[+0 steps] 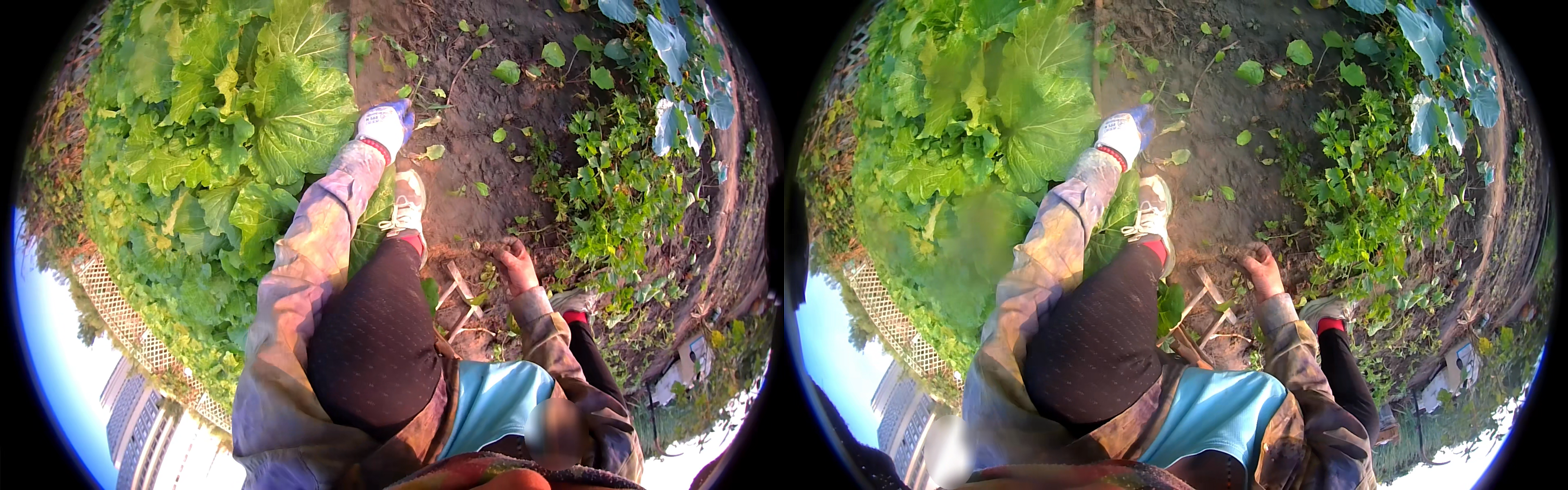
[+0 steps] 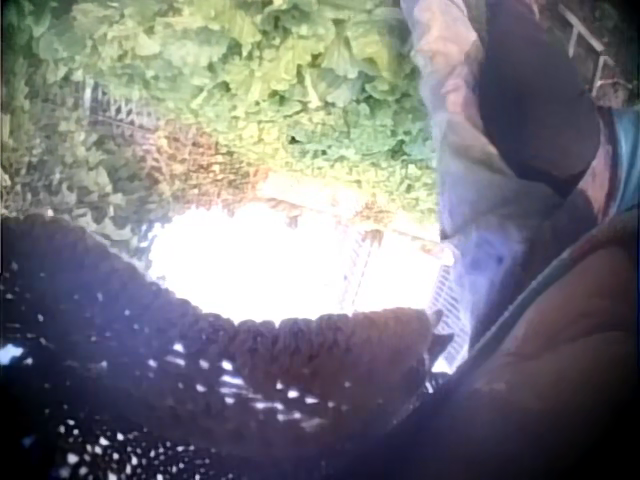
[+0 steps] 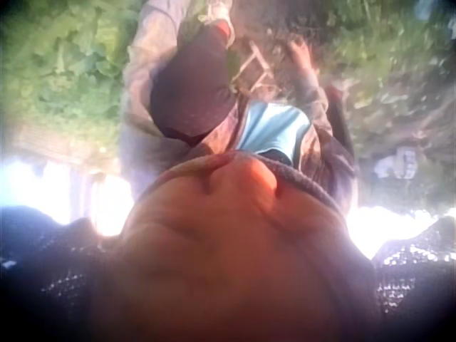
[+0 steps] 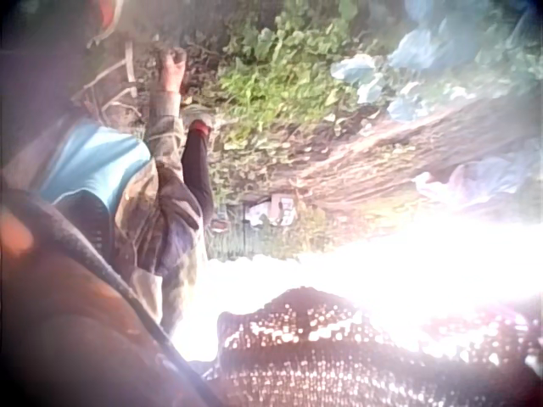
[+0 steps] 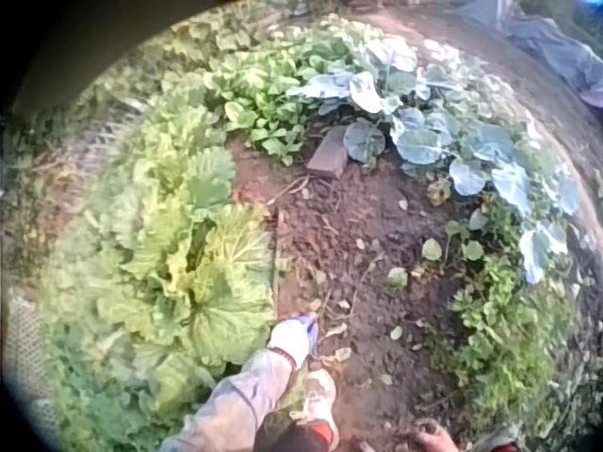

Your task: The person weeds a garden bed by hand and with a small stick. They pull small unwanted plants from the soil around larger leafy vegetables and toss them aside, moving between different patches in the garden.

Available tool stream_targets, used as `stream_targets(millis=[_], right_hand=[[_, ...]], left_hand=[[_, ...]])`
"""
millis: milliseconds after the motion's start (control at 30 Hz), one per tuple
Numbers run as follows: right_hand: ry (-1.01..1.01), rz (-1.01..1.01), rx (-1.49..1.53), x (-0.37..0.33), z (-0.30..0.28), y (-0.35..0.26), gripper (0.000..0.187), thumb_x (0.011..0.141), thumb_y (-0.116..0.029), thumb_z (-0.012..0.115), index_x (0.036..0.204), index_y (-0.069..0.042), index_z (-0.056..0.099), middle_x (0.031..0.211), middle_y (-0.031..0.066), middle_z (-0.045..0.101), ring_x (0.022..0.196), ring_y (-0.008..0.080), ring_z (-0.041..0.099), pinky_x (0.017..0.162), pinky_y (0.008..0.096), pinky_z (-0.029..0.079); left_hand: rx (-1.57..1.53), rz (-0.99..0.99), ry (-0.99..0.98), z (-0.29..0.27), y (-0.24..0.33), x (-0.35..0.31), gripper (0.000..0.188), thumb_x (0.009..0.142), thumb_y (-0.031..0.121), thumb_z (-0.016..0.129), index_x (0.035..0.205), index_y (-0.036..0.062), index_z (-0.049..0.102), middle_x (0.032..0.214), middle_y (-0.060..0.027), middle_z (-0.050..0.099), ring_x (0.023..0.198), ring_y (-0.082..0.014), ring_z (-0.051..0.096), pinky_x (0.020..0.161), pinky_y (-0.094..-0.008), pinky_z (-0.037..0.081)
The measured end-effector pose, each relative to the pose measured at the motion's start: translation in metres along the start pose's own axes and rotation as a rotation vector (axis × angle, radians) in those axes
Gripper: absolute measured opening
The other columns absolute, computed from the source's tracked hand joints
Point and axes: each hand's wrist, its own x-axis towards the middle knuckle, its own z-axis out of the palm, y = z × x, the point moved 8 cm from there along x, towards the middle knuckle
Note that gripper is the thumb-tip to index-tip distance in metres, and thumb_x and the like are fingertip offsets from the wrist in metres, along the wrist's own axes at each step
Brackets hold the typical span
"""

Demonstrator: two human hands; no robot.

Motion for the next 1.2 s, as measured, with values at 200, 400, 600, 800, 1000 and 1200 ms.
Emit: stream_targets(millis=[200, 400, 600, 800, 1000, 1200], right_hand=[[0.179, -0.043, -0.222, 0.077, 0.014, 0.001, 0.036, 0.079, -0.008, 0.066, 0.111, -0.003, 0.051, 0.094, 0.0052, 0.061, 0.081, 0.0145, 0.057, 0.071, 0.0288, 0.048], [0.260, -0.125, -0.134, 0.117, -0.005, -0.015, 0.039, 0.078, -0.009, 0.066, 0.113, 0.000, 0.050, 0.098, 0.0071, 0.061, 0.084, 0.0167, 0.058, 0.074, 0.0298, 0.049], [0.379, -0.154, -0.149, 0.113, -0.017, -0.051, 0.050, 0.077, -0.009, 0.068, 0.121, 0.003, 0.046, 0.111, 0.0120, 0.059, 0.095, 0.0218, 0.059, 0.082, 0.0340, 0.049], [0.585, -0.392, -0.826, 0.124, -0.016, -0.062, 0.061, 0.077, -0.019, 0.073, 0.125, 0.005, 0.045, 0.115, 0.0242, 0.057, 0.106, 0.0375, 0.056, 0.093, 0.0417, 0.044], [0.501, -0.551, -0.950, 0.099, 0.016, -0.085, 0.062, 0.074, -0.014, 0.070, 0.128, 0.004, 0.045, 0.121, 0.0277, 0.051, 0.115, 0.0416, 0.048, 0.100, 0.0442, 0.038], [0.480, -0.577, -1.244, 0.050, 0.036, -0.078, 0.059, 0.075, -0.015, 0.069, 0.127, 0.001, 0.047, 0.128, 0.0278, 0.047, 0.116, 0.0427, 0.048, 0.100, 0.0434, 0.039]], left_hand=[[0.142, 0.049, -0.131, 0.042, 0.019, 0.047, 0.031, 0.088, 0.032, 0.055, 0.103, 0.0058, 0.062, 0.096, -0.0171, 0.065, 0.078, -0.0353, 0.064, 0.072, -0.0443, 0.051], [-1.411, -0.470, 0.092, 0.077, -0.056, 0.018, 0.006, 0.091, 0.006, 0.056, 0.095, 0.0027, 0.057, 0.085, -0.0135, 0.065, 0.060, -0.0237, 0.062, 0.054, -0.0364, 0.055], [-1.500, -0.481, 0.156, 0.048, -0.078, -0.039, 0.014, 0.088, 0.019, 0.064, 0.097, 0.0091, 0.062, 0.076, -0.0029, 0.067, 0.064, -0.0146, 0.064, 0.054, -0.0231, 0.041], [-1.059, -0.303, 0.284, 0.035, -0.124, -0.044, 0.025, 0.086, 0.012, 0.065, 0.109, 0.0015, 0.060, 0.088, -0.0073, 0.066, 0.077, -0.0159, 0.063, 0.071, -0.0300, 0.050], [0.332, 0.010, -0.116, 0.024, -0.012, 0.003, 0.073, 0.077, 0.042, 0.067, 0.136, 0.0079, 0.041, 0.127, -0.0181, 0.051, 0.114, -0.0332, 0.052, 0.094, -0.0427, 0.044], [0.422, 0.173, -0.212, 0.018, 0.012, 0.011, 0.046, 0.087, 0.027, 0.057, 0.130, 0.0120, 0.050, 0.120, -0.0152, 0.055, 0.103, -0.0294, 0.060, 0.081, -0.0426, 0.051]])
